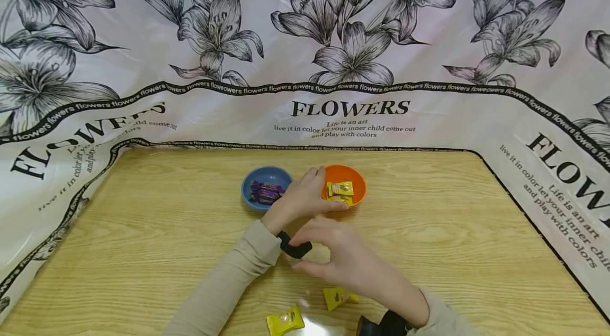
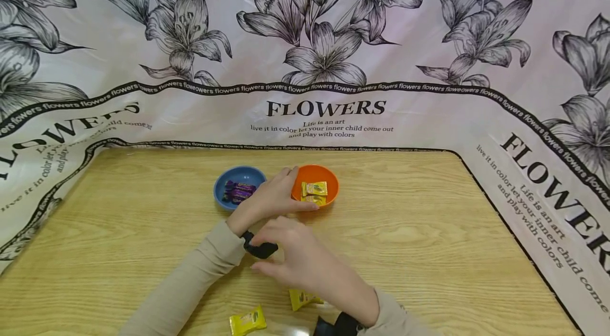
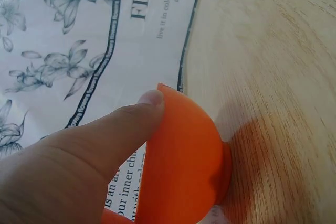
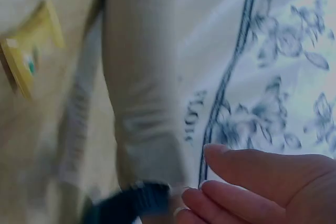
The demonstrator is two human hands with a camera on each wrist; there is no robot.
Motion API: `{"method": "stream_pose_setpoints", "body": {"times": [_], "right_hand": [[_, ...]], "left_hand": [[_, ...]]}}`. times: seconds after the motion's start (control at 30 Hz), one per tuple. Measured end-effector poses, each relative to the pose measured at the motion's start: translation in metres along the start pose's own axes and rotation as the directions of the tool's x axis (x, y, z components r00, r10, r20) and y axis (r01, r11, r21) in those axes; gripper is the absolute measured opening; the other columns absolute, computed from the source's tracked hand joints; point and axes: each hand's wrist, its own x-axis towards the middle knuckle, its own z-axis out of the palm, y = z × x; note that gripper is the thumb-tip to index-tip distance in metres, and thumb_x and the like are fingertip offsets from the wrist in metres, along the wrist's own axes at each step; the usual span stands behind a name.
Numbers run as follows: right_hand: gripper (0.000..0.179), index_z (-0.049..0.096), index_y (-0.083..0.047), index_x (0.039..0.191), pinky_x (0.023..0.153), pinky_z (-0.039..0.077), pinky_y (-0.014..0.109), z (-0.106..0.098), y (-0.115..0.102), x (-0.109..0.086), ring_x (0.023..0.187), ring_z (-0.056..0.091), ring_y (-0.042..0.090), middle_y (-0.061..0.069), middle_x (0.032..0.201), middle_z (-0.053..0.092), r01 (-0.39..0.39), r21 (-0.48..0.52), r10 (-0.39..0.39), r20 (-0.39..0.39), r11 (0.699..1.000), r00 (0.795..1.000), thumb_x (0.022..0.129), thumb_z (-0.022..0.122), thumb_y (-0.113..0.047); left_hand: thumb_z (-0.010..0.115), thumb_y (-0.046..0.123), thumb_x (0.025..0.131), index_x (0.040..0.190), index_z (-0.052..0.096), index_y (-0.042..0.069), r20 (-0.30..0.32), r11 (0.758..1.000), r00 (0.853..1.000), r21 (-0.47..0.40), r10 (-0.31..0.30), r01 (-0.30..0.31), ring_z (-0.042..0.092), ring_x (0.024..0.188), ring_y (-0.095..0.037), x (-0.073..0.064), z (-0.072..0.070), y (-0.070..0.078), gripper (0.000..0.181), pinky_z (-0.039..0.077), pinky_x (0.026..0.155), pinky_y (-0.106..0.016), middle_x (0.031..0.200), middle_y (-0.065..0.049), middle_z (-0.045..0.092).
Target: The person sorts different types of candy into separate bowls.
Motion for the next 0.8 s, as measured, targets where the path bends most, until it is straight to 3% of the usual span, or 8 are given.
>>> {"method": "stream_pose_setpoints", "body": {"times": [0.1,0.17,0.4,0.57,0.8], "right_hand": [[0.028,0.073,-0.008,0.101,0.085,0.05,0.02,0.014,-0.008,-0.005,0.092,0.063,0.009,-0.003,0.1,0.069,0.034,-0.044,-0.031,0.083,0.998,0.996,0.077,0.086,-0.012],[0.028,0.074,-0.009,0.103,0.084,0.048,0.017,0.022,-0.012,-0.008,0.091,0.06,0.007,-0.004,0.1,0.068,0.021,-0.064,-0.011,0.153,0.998,0.988,0.078,0.085,-0.014],[0.022,0.074,-0.012,0.1,0.076,0.043,0.012,0.045,-0.016,-0.015,0.084,0.052,0.0,-0.009,0.095,0.061,-0.005,-0.171,0.072,0.389,0.985,0.919,0.082,0.081,-0.021],[0.019,0.07,-0.017,0.097,0.07,0.04,0.014,0.057,-0.015,-0.019,0.08,0.046,0.001,-0.013,0.089,0.052,-0.028,-0.187,0.112,0.455,0.982,0.884,0.082,0.081,-0.023],[0.022,0.07,-0.019,0.096,0.068,0.038,0.01,0.066,-0.014,-0.021,0.077,0.044,-0.002,-0.013,0.087,0.049,0.004,-0.219,0.106,0.488,0.976,0.866,0.078,0.084,-0.023]], "left_hand": [[0.067,0.07,0.08,0.154,0.025,-0.004,-0.003,1.0,1.0,-0.006,-0.005,0.005,0.044,0.135,-0.036,0.0,0.001,0.0,0.113,0.045,0.102,-0.05,0.153,-0.023,0.037],[0.066,0.071,0.08,0.154,0.025,-0.004,-0.002,1.0,1.0,0.001,-0.01,0.01,0.043,0.136,-0.035,0.001,0.002,0.0,0.113,0.045,0.102,-0.05,0.153,-0.023,0.036],[0.065,0.072,0.08,0.155,0.025,-0.002,0.001,1.0,1.0,0.02,-0.025,0.024,0.044,0.136,-0.034,0.001,0.003,0.0,0.113,0.046,0.102,-0.049,0.153,-0.021,0.037],[0.065,0.073,0.08,0.155,0.026,-0.003,-0.003,0.999,1.0,0.033,-0.02,0.02,0.044,0.135,-0.034,0.0,0.002,0.0,0.113,0.046,0.102,-0.048,0.153,-0.021,0.037],[0.065,0.072,0.08,0.155,0.026,-0.003,-0.005,0.999,1.0,0.035,-0.015,0.016,0.044,0.135,-0.034,-0.002,0.002,0.0,0.113,0.047,0.1,-0.048,0.153,-0.022,0.037]]}}
